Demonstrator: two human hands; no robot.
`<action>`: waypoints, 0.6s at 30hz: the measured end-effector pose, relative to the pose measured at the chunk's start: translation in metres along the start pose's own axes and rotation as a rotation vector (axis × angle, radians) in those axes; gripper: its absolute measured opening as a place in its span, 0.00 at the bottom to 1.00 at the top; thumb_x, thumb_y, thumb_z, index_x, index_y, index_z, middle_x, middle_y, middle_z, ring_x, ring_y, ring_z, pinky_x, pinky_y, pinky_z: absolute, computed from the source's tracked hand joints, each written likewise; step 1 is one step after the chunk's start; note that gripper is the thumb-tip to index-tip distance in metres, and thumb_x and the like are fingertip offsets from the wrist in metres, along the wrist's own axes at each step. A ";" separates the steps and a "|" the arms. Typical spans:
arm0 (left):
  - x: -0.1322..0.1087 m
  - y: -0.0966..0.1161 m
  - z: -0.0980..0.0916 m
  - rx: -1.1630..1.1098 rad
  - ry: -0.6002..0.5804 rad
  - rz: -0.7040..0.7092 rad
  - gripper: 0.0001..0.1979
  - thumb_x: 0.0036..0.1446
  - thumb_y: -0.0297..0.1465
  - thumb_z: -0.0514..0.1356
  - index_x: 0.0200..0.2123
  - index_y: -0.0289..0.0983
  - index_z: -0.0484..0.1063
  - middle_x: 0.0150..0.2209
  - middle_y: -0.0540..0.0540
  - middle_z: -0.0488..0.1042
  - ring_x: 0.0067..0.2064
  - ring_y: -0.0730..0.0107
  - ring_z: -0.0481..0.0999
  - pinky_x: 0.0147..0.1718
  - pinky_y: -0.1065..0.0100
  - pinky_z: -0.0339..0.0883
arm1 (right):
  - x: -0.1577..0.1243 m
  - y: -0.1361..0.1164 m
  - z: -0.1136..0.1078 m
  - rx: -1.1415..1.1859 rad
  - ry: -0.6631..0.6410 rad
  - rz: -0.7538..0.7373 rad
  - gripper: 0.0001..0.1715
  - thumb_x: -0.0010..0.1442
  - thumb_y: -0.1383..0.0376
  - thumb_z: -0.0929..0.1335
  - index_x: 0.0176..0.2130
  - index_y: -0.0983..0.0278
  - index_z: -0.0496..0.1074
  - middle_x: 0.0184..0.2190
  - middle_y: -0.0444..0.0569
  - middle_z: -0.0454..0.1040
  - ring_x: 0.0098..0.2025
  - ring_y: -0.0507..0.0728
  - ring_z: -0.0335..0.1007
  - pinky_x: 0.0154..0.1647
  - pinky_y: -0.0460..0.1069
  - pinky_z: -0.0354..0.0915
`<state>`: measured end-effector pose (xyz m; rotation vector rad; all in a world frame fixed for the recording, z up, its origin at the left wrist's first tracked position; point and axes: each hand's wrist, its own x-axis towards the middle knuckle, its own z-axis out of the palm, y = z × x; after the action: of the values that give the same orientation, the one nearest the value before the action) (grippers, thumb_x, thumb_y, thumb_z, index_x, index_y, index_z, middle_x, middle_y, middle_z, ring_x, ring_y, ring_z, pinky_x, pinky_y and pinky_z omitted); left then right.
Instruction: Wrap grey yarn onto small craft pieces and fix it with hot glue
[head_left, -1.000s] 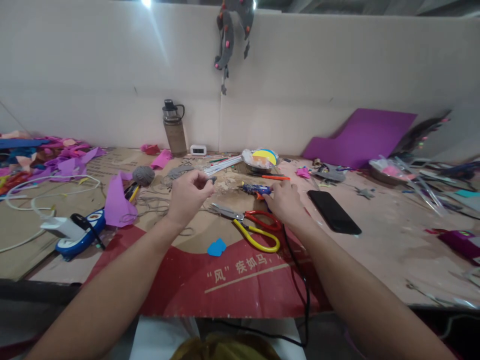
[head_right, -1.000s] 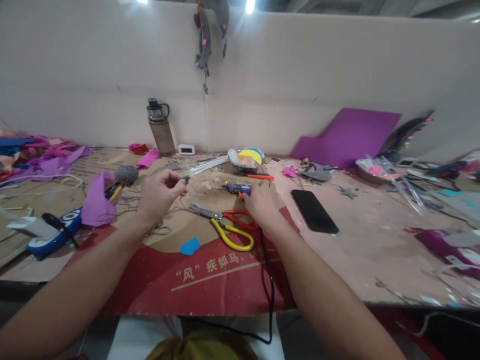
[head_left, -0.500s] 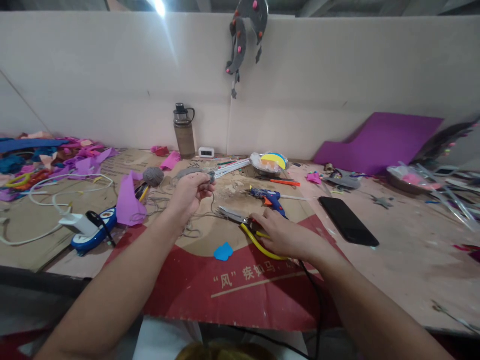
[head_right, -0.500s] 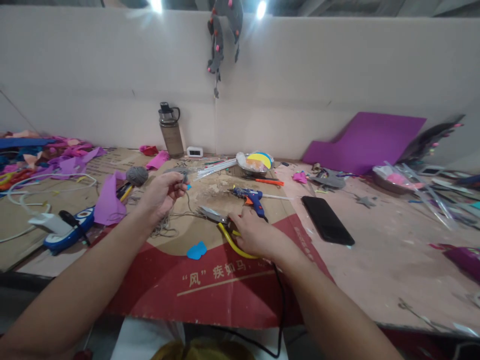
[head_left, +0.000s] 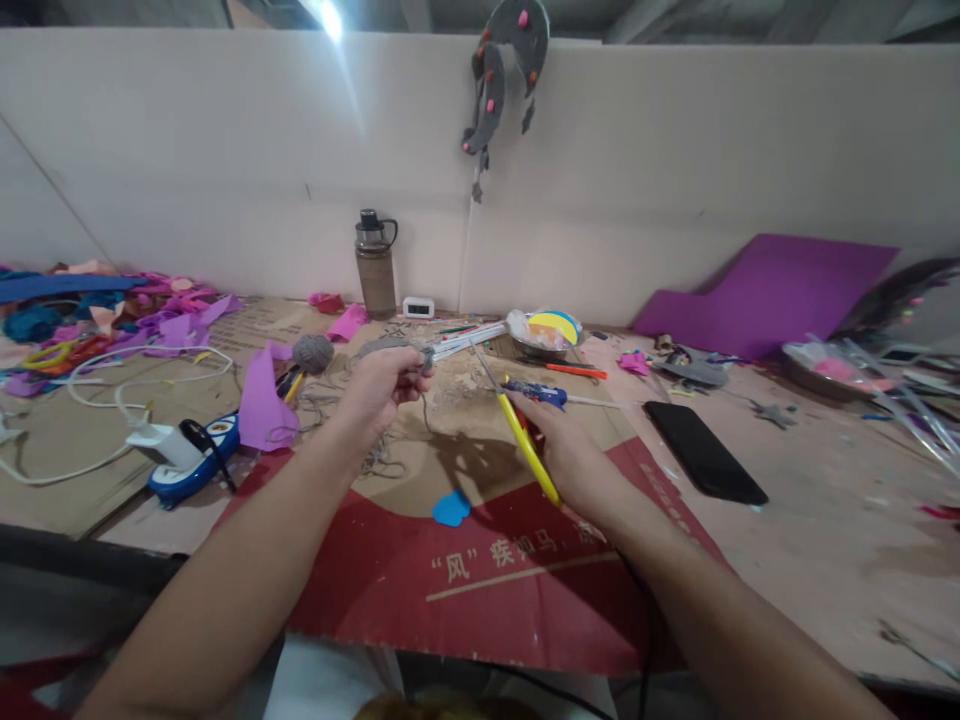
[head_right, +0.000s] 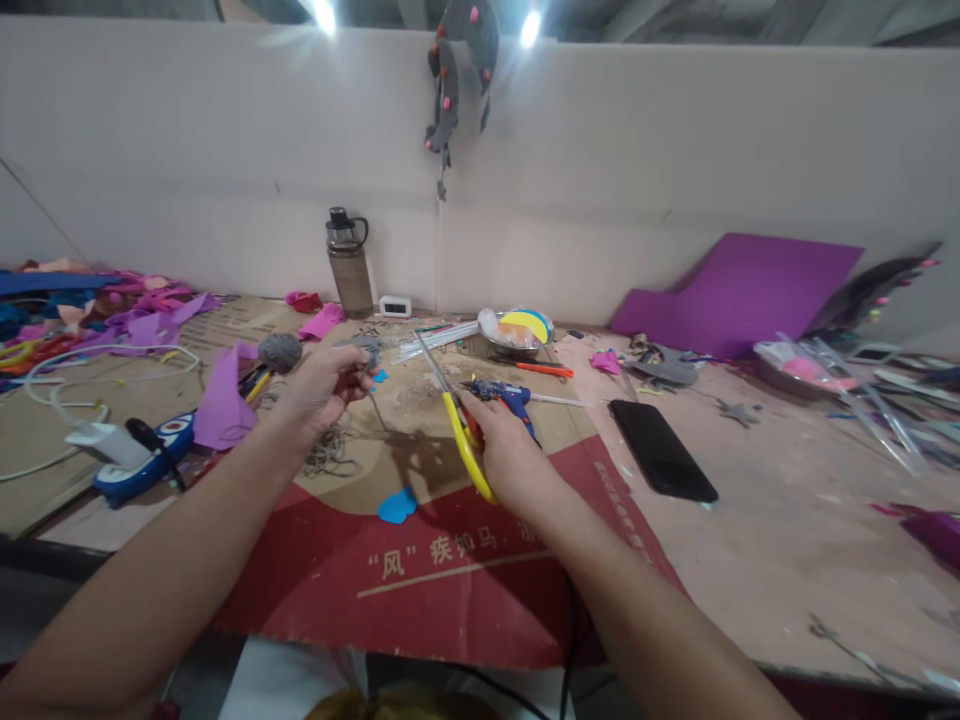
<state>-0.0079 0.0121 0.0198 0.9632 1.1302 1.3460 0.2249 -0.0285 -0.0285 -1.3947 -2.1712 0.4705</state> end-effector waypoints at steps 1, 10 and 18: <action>0.000 -0.002 0.000 0.042 -0.019 0.032 0.03 0.41 0.28 0.60 0.21 0.34 0.69 0.20 0.49 0.72 0.19 0.78 0.68 0.16 0.76 0.57 | 0.000 0.001 -0.001 0.030 0.025 -0.024 0.37 0.57 0.74 0.60 0.65 0.64 0.57 0.47 0.57 0.71 0.44 0.58 0.69 0.48 0.53 0.65; -0.002 -0.011 0.004 0.217 0.002 0.161 0.06 0.40 0.30 0.61 0.18 0.35 0.68 0.20 0.48 0.71 0.23 0.75 0.69 0.17 0.76 0.52 | 0.000 0.004 0.000 0.035 0.161 -0.123 0.37 0.57 0.69 0.63 0.65 0.64 0.56 0.44 0.55 0.67 0.39 0.57 0.67 0.43 0.53 0.68; 0.000 -0.014 0.004 0.192 -0.011 0.150 0.05 0.41 0.28 0.61 0.18 0.35 0.68 0.20 0.49 0.70 0.24 0.76 0.70 0.16 0.78 0.52 | -0.002 -0.002 0.002 -0.190 0.165 -0.153 0.36 0.57 0.68 0.64 0.64 0.61 0.58 0.44 0.55 0.67 0.36 0.56 0.66 0.37 0.51 0.68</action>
<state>-0.0009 0.0120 0.0071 1.2140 1.2146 1.3665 0.2230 -0.0313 -0.0298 -1.3004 -2.2095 0.0909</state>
